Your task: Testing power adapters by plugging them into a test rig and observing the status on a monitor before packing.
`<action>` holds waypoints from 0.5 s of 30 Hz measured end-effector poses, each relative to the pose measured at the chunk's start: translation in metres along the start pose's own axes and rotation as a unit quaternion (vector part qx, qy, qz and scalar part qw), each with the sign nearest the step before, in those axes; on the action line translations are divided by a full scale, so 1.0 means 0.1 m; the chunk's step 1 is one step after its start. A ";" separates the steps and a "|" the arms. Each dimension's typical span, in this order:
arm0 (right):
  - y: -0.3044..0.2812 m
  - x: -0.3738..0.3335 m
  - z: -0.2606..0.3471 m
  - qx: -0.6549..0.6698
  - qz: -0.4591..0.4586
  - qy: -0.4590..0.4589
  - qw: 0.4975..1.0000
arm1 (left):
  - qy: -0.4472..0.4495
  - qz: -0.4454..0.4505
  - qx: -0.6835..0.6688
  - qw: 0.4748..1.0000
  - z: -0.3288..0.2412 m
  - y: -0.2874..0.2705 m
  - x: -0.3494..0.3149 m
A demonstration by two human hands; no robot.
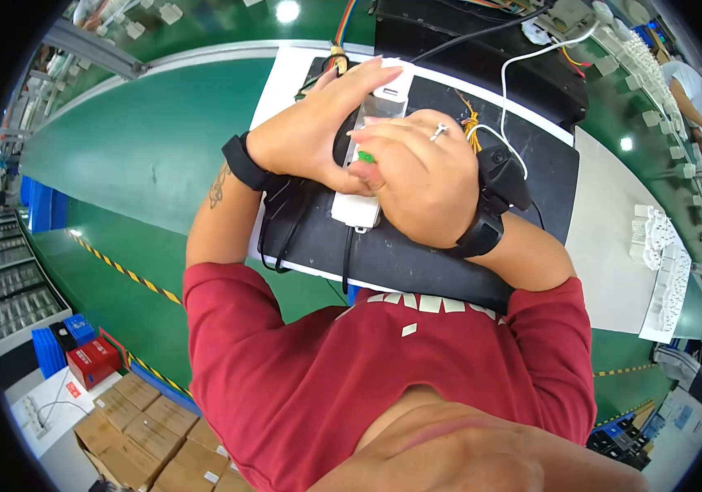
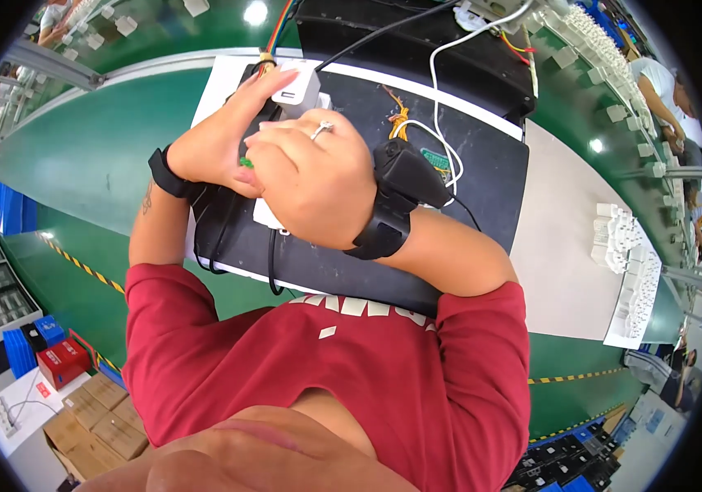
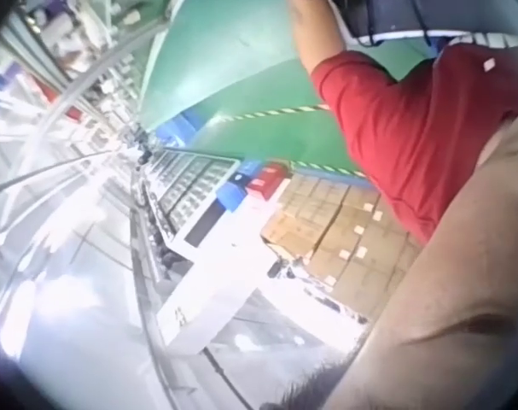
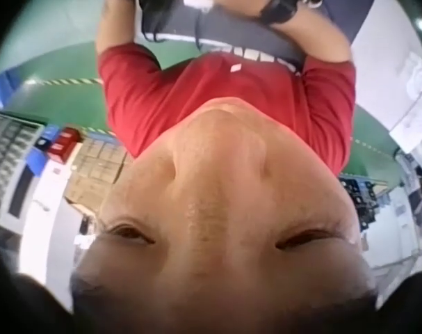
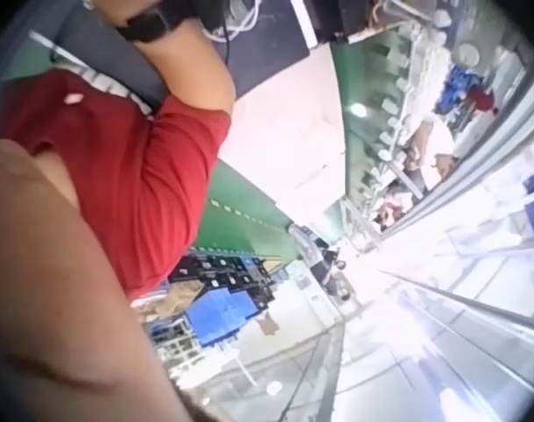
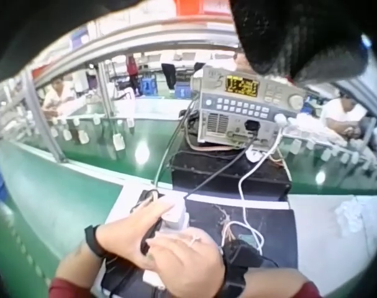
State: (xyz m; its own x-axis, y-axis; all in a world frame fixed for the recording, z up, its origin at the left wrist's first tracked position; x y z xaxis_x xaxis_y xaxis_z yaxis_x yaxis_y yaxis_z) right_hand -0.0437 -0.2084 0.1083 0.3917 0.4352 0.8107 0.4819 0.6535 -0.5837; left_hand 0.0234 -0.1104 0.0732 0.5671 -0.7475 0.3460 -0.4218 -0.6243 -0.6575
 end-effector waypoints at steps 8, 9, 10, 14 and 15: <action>0.11 0.10 0.09 0.001 -0.004 -0.008 1.000 | 0.020 -0.016 -0.010 1.000 -0.05 -0.12 -0.10; 0.14 0.11 0.11 -0.007 -0.002 0.000 1.000 | 0.035 -0.021 -0.031 0.999 -0.05 -0.14 -0.12; 0.18 0.13 0.12 -0.015 0.000 0.008 1.000 | 0.036 -0.026 -0.034 0.998 -0.04 -0.17 -0.14; 0.30 0.21 0.18 -0.003 -0.017 0.024 1.000 | 0.045 -0.029 -0.037 0.998 0.03 -0.25 -0.25; 0.33 0.23 0.20 -0.004 -0.015 0.022 1.000 | 0.046 -0.030 -0.046 0.997 0.06 -0.26 -0.28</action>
State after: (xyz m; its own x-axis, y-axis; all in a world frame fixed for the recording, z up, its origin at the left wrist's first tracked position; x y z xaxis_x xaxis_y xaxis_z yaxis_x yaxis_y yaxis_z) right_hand -0.0343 -0.1646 0.1085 0.4116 0.3878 0.8247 0.4998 0.6607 -0.5601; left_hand 0.0230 -0.0718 0.0768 0.5269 -0.7239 0.4454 -0.4548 -0.6828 -0.5718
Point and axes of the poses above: each hand's wrist, its own x-axis towards the middle knuckle, its own y-axis out of the palm, z = x × y, the point moved 7 cm from there along x, towards the middle knuckle, and after that the axes turned 11 degrees about -x, right-handed, at the moved point
